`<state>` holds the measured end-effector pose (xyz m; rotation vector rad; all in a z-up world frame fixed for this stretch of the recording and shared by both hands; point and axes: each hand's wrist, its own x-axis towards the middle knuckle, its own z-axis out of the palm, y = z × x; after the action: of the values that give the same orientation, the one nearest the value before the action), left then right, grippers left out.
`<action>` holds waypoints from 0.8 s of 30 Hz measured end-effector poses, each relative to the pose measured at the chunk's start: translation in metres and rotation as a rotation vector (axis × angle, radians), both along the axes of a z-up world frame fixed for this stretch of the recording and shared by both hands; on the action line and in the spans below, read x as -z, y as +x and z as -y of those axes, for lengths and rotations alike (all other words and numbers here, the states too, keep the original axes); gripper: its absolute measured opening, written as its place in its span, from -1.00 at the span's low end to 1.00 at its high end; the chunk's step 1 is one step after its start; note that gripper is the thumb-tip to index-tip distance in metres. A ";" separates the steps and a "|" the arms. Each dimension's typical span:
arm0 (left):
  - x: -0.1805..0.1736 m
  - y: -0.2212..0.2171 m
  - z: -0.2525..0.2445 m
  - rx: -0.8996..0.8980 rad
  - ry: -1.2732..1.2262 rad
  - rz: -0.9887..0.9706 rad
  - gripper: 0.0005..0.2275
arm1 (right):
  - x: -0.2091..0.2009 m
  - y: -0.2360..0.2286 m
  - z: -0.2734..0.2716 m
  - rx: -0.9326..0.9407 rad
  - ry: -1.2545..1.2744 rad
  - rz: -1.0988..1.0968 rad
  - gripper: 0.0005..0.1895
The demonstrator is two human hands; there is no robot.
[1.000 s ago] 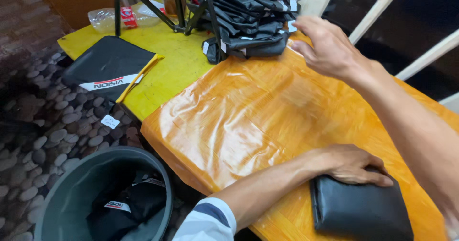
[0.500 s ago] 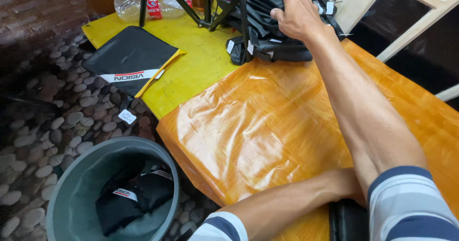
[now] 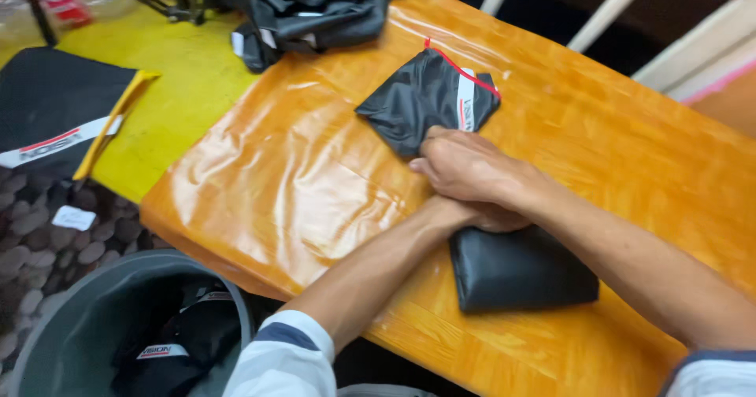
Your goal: The person folds a black garment on a table, smoothing the fabric and folding the sides inward before rolling it into a compact rectangular shape.
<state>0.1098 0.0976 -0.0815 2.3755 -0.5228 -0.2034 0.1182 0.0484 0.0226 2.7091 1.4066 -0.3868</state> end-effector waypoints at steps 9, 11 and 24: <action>-0.052 -0.036 0.054 0.253 -0.215 -0.071 -0.55 | -0.008 0.084 0.090 -0.234 0.438 -0.137 -0.56; -0.051 -0.038 0.057 0.263 -0.197 -0.053 -0.57 | 0.028 0.106 0.120 -0.043 0.173 -0.135 -0.39; -0.049 -0.054 0.081 0.198 -0.183 0.073 -0.61 | 0.015 -0.040 0.222 0.723 0.449 -0.258 -0.24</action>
<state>0.0558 0.0167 -0.0321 2.1588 -0.7792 -0.1512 0.0785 -0.1732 0.0079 3.6004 0.5173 -0.5147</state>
